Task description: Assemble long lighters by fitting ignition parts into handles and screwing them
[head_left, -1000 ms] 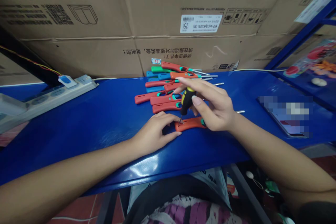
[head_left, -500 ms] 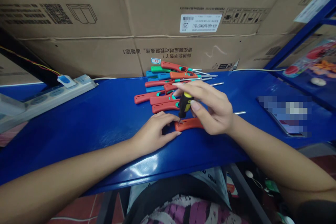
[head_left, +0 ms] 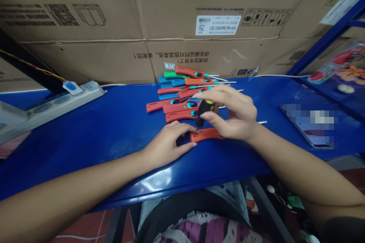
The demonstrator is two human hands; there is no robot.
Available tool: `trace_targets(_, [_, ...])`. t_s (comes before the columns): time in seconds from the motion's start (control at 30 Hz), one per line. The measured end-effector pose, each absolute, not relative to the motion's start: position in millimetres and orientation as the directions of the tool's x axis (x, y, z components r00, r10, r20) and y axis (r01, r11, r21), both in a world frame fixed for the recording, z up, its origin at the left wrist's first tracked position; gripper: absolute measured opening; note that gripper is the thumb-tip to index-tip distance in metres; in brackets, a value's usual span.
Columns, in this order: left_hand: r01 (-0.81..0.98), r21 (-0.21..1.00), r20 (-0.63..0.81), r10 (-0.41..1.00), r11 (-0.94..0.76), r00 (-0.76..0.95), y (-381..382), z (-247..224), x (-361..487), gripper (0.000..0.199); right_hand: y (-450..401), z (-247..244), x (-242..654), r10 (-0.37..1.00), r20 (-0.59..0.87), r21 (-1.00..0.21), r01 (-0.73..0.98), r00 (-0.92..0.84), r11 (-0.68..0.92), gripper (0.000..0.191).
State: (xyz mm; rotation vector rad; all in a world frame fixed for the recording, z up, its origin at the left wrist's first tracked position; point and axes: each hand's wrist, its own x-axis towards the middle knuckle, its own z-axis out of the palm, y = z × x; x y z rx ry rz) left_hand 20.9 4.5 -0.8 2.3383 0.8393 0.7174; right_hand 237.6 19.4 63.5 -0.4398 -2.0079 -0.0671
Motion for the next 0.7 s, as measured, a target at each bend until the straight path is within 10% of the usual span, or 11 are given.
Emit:
trace_targets(0.1, [0.39, 0.632, 0.313, 0.682, -0.669, 0.661, 4.8, -1.0, 21.6, 0.024, 18.8, 62.7, 238.5, 0.176, 0.894, -0.018, 0.361, -0.411, 0.932, 0.033])
trace_targets(0.27, [0.4, 0.622, 0.321, 0.685, -0.673, 0.654, 4.4, -1.3, 20.5, 0.024, 15.4, 62.8, 235.1, 0.332, 0.84, -0.221, 0.286, -0.43, 0.932, 0.036])
trace_targets(0.43, [0.39, 0.64, 0.306, 0.685, -0.662, 0.661, 5.3, -1.2, 20.7, 0.025, 18.3, 60.9, 235.5, 0.208, 0.909, -0.062, 0.378, -0.362, 0.924, 0.034])
trace_targets(0.7, [0.405, 0.645, 0.285, 0.696, -0.648, 0.659, 5.2, 0.2, 21.1, 0.024, 13.1, 59.1, 234.5, 0.331, 0.872, -0.167, 0.416, -0.361, 0.894, 0.038])
